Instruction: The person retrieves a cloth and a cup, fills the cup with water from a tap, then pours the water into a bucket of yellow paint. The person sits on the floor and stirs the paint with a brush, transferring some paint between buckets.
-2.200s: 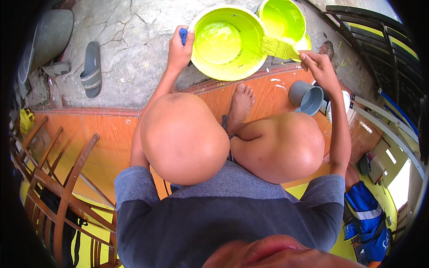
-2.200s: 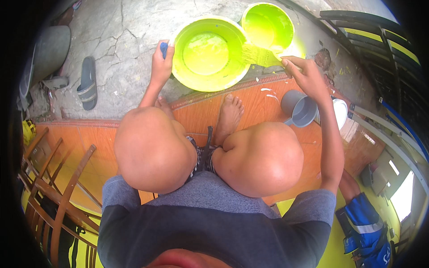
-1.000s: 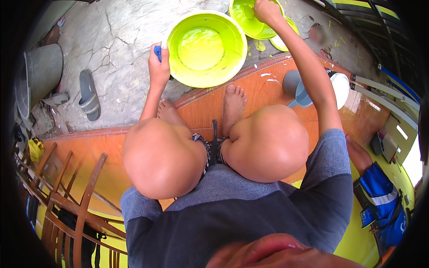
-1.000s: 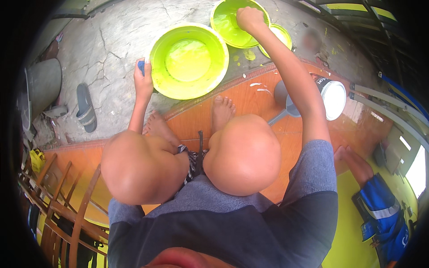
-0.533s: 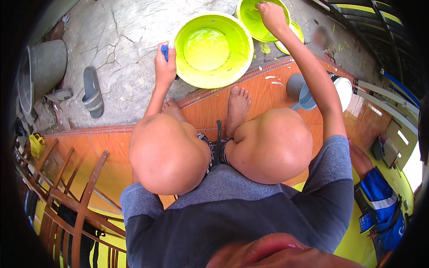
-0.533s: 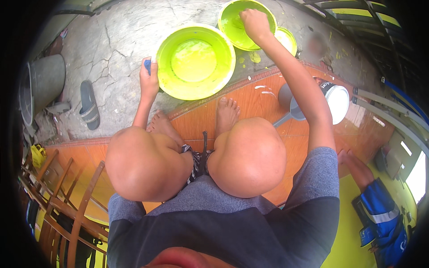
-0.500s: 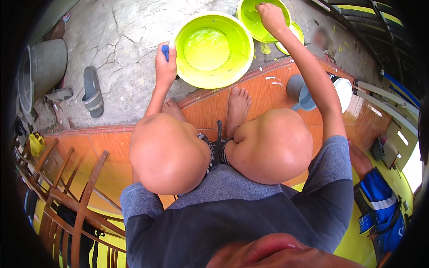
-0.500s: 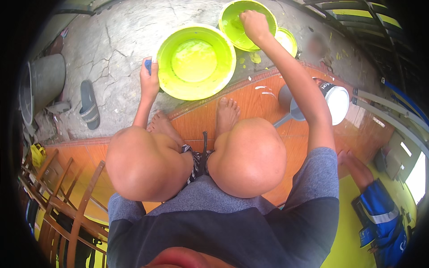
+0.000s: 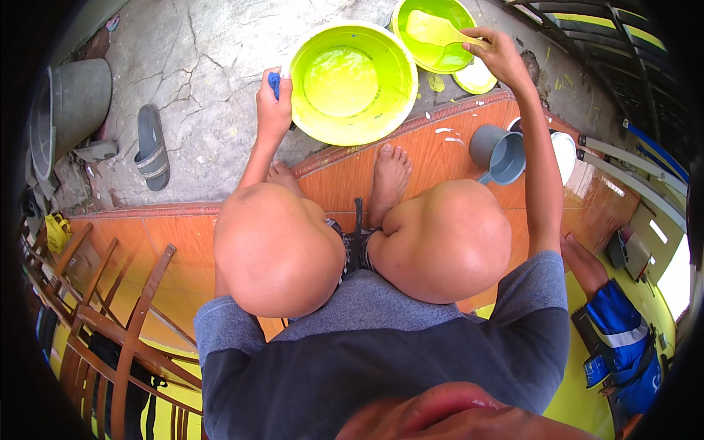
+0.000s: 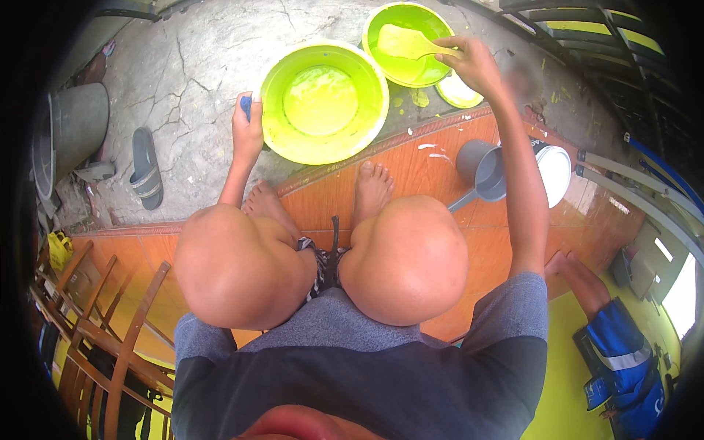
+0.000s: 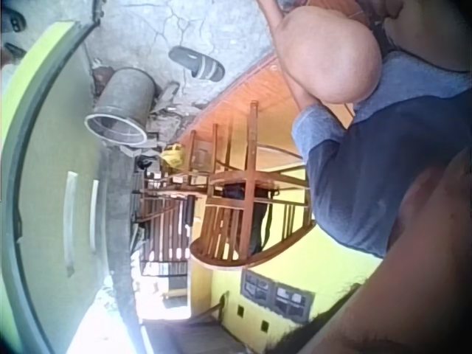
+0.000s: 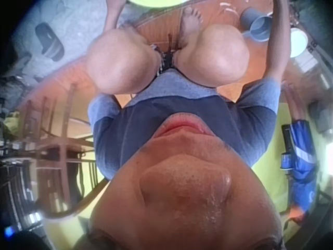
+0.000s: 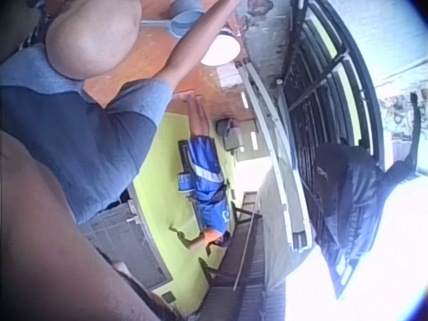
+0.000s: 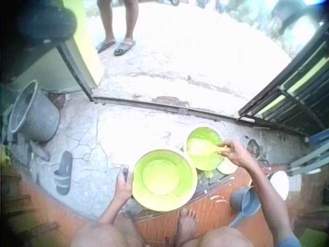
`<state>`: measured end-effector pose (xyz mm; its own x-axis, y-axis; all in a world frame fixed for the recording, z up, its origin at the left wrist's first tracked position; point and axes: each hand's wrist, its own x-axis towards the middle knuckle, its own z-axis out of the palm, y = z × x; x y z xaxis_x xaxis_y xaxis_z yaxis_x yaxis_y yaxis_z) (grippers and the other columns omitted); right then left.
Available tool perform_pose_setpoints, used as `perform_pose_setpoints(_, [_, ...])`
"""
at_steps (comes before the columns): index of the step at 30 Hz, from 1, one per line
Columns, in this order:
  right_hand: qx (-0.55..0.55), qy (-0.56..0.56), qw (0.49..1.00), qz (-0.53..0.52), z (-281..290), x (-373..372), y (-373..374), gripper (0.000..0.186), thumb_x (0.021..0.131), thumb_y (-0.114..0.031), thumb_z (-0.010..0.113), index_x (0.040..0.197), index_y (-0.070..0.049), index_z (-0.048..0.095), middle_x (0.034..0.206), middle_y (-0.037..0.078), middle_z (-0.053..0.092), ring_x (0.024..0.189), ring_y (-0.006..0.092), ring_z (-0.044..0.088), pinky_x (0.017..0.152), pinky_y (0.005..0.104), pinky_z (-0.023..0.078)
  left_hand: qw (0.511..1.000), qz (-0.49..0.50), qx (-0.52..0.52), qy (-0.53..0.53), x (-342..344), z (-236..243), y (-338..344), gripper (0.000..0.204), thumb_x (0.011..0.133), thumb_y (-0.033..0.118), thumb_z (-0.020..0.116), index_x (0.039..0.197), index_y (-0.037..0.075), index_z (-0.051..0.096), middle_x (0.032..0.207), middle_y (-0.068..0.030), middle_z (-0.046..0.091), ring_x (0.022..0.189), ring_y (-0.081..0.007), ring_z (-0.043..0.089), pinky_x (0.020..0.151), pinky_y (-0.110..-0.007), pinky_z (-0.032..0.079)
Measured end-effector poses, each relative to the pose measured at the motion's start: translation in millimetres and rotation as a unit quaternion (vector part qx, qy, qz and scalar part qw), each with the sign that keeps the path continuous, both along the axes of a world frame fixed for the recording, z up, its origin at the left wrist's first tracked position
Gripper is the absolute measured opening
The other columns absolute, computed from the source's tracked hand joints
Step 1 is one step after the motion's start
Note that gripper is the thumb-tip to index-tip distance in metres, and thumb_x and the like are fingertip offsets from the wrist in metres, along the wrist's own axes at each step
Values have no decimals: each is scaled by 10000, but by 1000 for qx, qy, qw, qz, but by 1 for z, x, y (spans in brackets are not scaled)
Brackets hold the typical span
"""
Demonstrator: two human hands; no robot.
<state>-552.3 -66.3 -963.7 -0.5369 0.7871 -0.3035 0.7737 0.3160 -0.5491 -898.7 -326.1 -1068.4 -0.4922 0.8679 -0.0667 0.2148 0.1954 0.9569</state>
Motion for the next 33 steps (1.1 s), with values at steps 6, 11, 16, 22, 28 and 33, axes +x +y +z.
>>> perform_pose_setpoints(6, [-1,72,991,-113,8,33,-33,363,937,-185,715,1246,0,669,1014,68,718,898,81,608,804,247,495,1000,12,9,-18,3,6,1,265,1026,269,543,1047,5,557,726,-70,583,687,-114,513,630,-319,454])
perform_pose_setpoints(11, [1,129,976,-173,5,47,-56,380,938,-171,719,1263,14,654,1104,78,701,991,113,629,884,267,498,1000,13,-5,-2,2,5,0,266,1019,281,552,1042,16,563,711,-82,587,661,-137,525,624,-332,458])
perform_pose_setpoints(16, [-35,175,973,-146,43,38,-82,382,904,-176,744,1245,-17,676,1213,112,679,1132,183,601,1009,322,434,1000,11,-3,5,1,2,1,272,1017,297,553,1031,25,560,696,-100,581,640,-156,530,620,-346,460])
perform_pose_setpoints(22, [-39,209,974,-76,101,-5,-106,336,896,-114,734,1209,-3,682,1185,102,677,1108,181,604,978,315,448,1000,12,7,-9,1,4,1,288,1016,315,557,1030,27,556,709,-99,588,659,-160,536,644,-349,469])
perform_pose_setpoints(28, [-103,192,976,-14,115,-35,-123,322,894,-89,722,1199,5,682,1139,107,686,1055,186,622,935,318,472,1000,3,12,-12,0,4,0,292,1017,321,553,1036,29,547,712,-99,589,664,-165,539,653,-355,473])
perform_pose_setpoints(33, [-176,114,978,-24,64,-51,-142,324,971,-196,647,1216,14,672,996,123,701,813,192,636,775,328,528,1000,4,0,-4,-1,4,0,292,1018,319,551,1038,28,542,703,-97,585,658,-166,535,643,-357,467])
